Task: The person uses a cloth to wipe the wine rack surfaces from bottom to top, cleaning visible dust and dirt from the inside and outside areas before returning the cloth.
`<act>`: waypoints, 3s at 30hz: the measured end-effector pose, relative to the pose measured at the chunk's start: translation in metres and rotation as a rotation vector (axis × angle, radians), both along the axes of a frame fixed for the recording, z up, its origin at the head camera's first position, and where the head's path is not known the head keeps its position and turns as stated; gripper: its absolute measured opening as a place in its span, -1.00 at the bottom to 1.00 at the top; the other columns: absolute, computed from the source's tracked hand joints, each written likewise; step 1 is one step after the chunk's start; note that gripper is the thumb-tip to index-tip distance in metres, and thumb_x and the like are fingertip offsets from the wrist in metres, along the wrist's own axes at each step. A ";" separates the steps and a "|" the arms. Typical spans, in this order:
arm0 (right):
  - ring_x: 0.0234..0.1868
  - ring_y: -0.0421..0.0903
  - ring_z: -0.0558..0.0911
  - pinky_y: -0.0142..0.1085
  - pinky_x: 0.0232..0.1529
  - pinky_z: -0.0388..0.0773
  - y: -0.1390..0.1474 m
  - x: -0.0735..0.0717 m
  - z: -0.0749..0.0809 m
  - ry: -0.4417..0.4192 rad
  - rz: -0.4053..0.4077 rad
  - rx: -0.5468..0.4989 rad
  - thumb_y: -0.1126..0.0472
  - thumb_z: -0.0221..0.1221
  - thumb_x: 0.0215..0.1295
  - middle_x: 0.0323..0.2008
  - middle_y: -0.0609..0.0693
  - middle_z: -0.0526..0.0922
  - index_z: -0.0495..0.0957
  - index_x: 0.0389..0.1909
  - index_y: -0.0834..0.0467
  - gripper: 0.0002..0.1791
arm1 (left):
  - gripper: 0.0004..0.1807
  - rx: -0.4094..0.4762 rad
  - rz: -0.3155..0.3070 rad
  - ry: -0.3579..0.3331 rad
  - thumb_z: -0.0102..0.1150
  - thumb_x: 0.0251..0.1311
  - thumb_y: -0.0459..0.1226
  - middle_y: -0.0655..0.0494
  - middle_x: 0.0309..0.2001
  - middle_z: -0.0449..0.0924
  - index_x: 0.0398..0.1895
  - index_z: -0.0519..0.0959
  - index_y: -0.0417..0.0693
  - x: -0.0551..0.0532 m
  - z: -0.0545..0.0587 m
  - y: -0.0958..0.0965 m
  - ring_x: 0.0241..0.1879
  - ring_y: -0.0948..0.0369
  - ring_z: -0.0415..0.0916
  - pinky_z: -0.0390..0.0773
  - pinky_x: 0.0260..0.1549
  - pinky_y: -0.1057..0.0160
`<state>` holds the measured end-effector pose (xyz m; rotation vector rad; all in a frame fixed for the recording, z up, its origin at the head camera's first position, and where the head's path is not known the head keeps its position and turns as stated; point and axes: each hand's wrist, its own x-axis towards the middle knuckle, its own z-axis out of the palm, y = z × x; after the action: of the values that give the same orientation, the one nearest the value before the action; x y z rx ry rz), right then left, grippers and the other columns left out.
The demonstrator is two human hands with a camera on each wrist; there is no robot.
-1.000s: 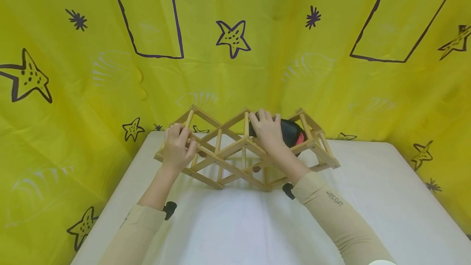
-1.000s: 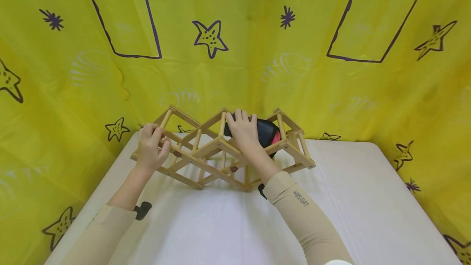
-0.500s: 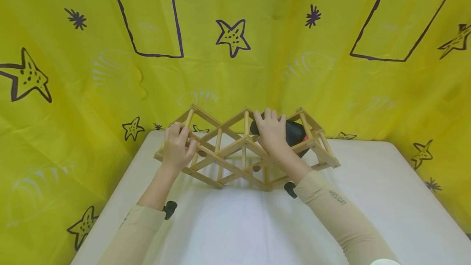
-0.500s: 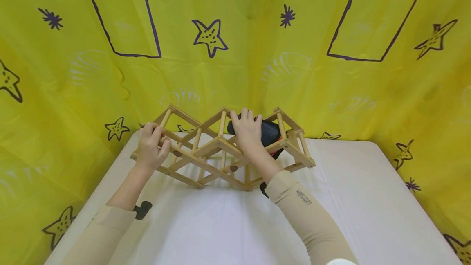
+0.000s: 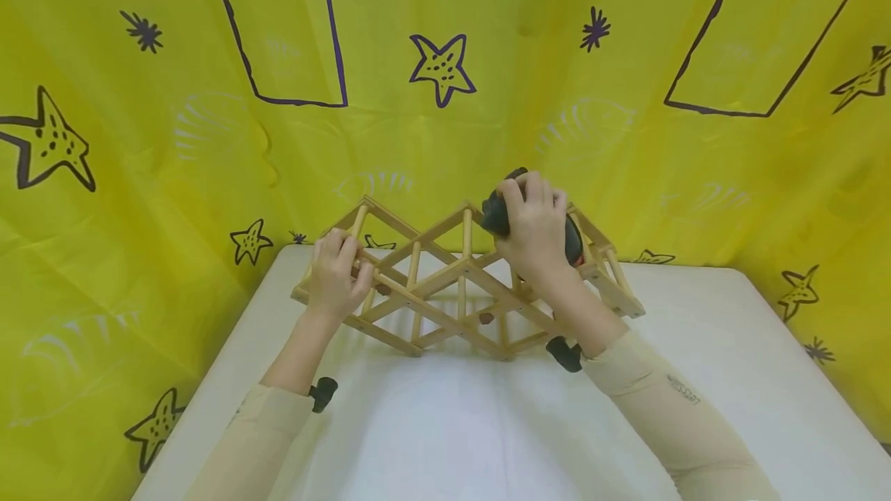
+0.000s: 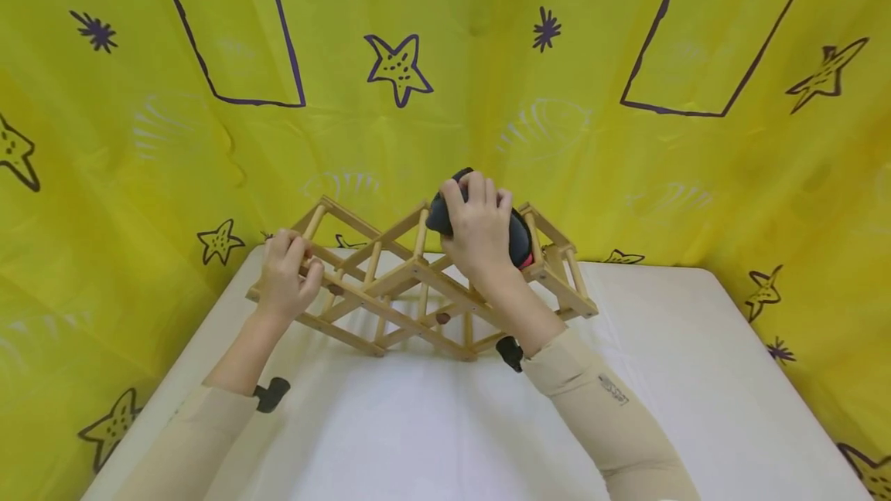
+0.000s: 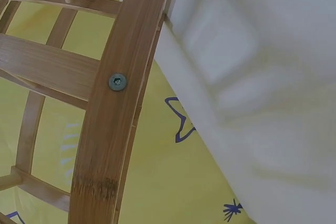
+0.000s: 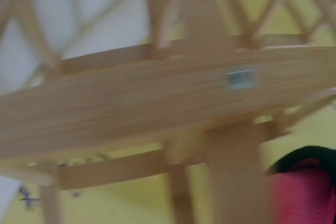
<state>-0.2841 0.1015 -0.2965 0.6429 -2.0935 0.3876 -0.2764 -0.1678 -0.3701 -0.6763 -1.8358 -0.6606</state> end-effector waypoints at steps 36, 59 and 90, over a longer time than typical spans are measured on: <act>-0.32 0.13 0.43 0.01 -0.31 0.26 0.046 0.116 -0.112 -0.072 0.059 0.151 0.50 0.13 -0.53 -0.34 0.14 0.40 0.42 -0.33 0.17 -0.49 | -0.93 -0.077 -0.007 0.014 -0.07 -0.24 -0.41 -0.01 -0.48 0.19 -0.61 0.29 -0.23 0.005 0.001 0.055 -0.53 0.08 0.19 0.16 -0.41 0.05; -0.17 0.18 0.35 0.06 -0.19 0.19 0.047 0.086 -0.143 -0.202 -0.083 0.198 0.50 0.16 -0.49 -0.15 0.24 0.36 0.40 -0.21 0.18 -0.41 | -0.94 -0.096 -0.054 0.041 -0.07 -0.22 -0.42 0.01 -0.49 0.19 -0.61 0.28 -0.22 0.002 0.001 0.060 -0.51 0.12 0.18 0.24 -0.43 0.10; -0.35 0.19 0.44 0.03 -0.30 0.31 0.043 0.077 -0.142 -0.011 0.032 0.160 0.58 0.22 -0.55 -0.33 0.23 0.43 0.45 -0.30 0.22 -0.44 | -0.93 -0.104 0.001 0.072 -0.07 -0.26 -0.42 -0.03 -0.48 0.24 -0.61 0.29 -0.22 0.002 0.000 0.062 -0.52 0.08 0.23 0.25 -0.45 0.09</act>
<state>-0.2067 0.1440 -0.4387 0.7697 -2.1418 0.2432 -0.2742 -0.1062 -0.3703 -0.7584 -1.8128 -0.5361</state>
